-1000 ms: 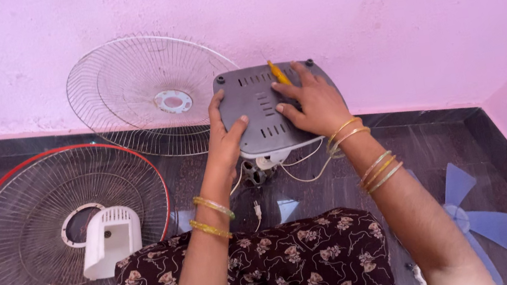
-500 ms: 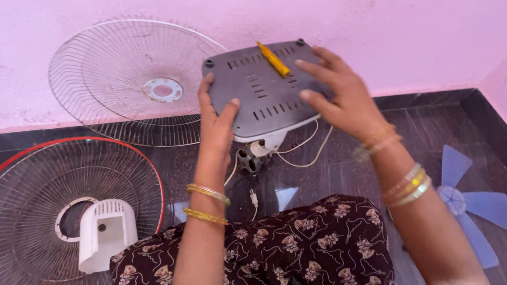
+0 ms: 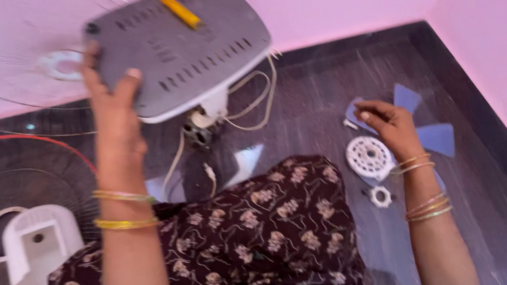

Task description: The person sits on the floor and uses a screwdriver to remove screws from the back cover of an electric fan. They loosen and remove multiple screws from the fan housing while other fan parts lie nearby.

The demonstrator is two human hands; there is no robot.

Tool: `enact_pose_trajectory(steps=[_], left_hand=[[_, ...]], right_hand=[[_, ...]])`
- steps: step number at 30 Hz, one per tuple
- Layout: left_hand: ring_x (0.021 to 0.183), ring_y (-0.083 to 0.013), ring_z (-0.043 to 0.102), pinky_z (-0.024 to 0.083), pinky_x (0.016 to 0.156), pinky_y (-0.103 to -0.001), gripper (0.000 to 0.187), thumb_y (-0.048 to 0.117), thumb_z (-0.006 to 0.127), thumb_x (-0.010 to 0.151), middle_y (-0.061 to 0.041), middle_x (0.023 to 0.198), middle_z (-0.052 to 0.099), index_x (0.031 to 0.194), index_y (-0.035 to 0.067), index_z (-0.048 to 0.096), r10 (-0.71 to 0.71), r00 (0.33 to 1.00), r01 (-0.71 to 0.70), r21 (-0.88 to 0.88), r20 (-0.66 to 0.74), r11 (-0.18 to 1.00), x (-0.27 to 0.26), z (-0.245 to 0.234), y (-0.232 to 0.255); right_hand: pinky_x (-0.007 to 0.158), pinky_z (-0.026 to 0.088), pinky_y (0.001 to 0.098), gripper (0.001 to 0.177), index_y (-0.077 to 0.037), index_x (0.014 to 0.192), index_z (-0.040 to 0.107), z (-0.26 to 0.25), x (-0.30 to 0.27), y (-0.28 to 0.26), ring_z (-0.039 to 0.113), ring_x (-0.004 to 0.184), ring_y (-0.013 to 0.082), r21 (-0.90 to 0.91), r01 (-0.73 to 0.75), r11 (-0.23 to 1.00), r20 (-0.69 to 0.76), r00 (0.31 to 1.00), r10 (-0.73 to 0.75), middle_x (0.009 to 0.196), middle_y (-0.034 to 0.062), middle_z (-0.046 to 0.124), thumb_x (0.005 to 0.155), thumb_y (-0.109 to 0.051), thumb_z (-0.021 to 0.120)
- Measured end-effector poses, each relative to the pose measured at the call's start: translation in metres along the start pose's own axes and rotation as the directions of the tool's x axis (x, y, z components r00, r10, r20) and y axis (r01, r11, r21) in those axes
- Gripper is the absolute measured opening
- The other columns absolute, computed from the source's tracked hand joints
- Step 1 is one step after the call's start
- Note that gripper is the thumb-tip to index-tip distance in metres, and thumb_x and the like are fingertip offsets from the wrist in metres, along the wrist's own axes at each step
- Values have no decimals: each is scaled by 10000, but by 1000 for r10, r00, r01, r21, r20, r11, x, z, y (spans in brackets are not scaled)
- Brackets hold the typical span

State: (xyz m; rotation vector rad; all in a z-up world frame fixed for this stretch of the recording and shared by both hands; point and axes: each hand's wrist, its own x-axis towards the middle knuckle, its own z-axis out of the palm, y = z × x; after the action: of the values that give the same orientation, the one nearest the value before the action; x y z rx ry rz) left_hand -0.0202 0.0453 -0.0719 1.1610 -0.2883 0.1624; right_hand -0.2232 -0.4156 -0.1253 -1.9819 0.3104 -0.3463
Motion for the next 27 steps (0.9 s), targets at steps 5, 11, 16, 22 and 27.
enact_pose_trajectory(steps=[5, 11, 16, 22, 27], left_hand=[[1562, -285, 388, 354, 1332, -393, 717, -39, 641, 983, -117, 1675, 368, 1623, 125, 360, 50, 998, -47, -52, 42, 998, -2, -12, -5], [1507, -268, 373, 332, 1309, -376, 712, -95, 607, 975, -112, 1642, 364, 1609, 140, 384, 80, 993, -77, -42, 85, 996, -6, -27, -11], [1501, -278, 382, 307, 1263, -384, 726, -125, 558, 958, -119, 1630, 374, 1612, 137, 385, 81, 989, -69, -100, 120, 993, -8, -35, -17], [1490, -279, 352, 304, 1260, -383, 726, -133, 557, 964, -108, 1617, 352, 1612, 147, 385, 80, 990, -68, -105, 117, 992, -9, -35, -14], [1494, -283, 361, 314, 1253, -388, 723, -120, 561, 955, -114, 1655, 368, 1598, 162, 388, 75, 990, -65, -81, 118, 995, -9, -32, -14]], right_hand=[[760, 540, 328, 246, -45, 1169, 766, -26, -46, 131, 680, 806, 187, -312, -328, 892, -138, 944, 300, 907, 95, 775, 947, -135, 710], [765, 568, 336, 248, -118, 1065, 808, -18, -113, 215, 751, 816, 207, -509, -263, 820, -182, 963, 197, 921, 95, 790, 857, -136, 674], [958, 505, 453, 337, -140, 1045, 784, 0, -138, 212, 666, 1023, 331, -754, 31, 656, -86, 985, -146, 1050, 113, 763, 720, -113, 699], [875, 501, 451, 305, -162, 1019, 775, 25, -139, 204, 618, 1032, 348, -857, 3, 515, -75, 988, -132, 1056, 66, 744, 733, -110, 683], [880, 523, 449, 225, -151, 952, 780, 26, -136, 219, 618, 999, 345, -829, -61, 557, -142, 984, -103, 1026, 77, 738, 738, -105, 728]])
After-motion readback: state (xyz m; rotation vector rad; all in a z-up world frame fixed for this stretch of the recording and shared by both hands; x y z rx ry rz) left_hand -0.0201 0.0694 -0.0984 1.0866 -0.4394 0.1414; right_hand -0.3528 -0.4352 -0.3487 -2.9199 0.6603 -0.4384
